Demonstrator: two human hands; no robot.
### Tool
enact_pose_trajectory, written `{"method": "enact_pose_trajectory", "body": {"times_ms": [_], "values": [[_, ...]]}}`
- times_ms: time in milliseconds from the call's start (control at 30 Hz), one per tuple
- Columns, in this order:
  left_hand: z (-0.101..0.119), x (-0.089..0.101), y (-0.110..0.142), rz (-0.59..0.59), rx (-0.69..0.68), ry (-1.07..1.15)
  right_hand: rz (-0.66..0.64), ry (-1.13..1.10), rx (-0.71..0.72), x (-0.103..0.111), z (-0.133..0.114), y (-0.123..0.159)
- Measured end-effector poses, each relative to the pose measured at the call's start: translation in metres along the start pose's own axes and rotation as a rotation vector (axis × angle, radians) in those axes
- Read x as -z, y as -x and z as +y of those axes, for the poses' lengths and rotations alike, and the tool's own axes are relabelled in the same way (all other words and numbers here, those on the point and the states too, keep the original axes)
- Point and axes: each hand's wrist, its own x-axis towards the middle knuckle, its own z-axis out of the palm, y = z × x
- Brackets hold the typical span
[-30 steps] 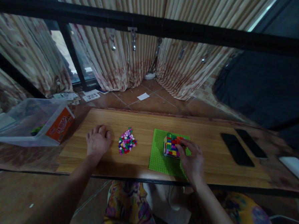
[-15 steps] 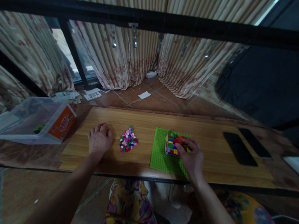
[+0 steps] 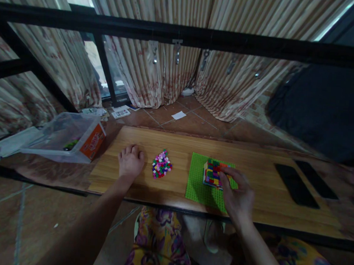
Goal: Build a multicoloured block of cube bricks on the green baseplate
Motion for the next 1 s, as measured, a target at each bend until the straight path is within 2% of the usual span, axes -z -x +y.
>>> {"method": "enact_pose_trajectory", "body": {"times_ms": [100, 167, 233, 367, 533, 733, 1000], "values": [[0.000, 0.001, 0.001, -0.013, 0.005, 0.008, -0.198, -0.037, 0.063, -0.017, -0.023, 0.022], [0.001, 0.001, 0.001, -0.020, 0.015, 0.016, -0.341, -0.051, 0.117, -0.037, -0.034, 0.035], [0.001, 0.001, 0.001, -0.021, 0.022, 0.022, -0.419, -0.056, 0.160, -0.058, -0.041, 0.043], [0.001, 0.000, 0.002, -0.017, 0.016, 0.021, -0.498, -0.061, 0.227, -0.097, -0.048, 0.045], [0.001, 0.000, 0.003, -0.009, 0.008, 0.024, -0.528, 0.000, 0.290, -0.126, -0.052, 0.043], [0.001, 0.001, 0.003, -0.017, 0.016, 0.040, -0.553, 0.058, 0.343, -0.138, -0.050, 0.046], [0.000, -0.001, 0.001, -0.021, 0.024, 0.065, -0.503, 0.110, 0.329, -0.113, -0.041, 0.038]]}}
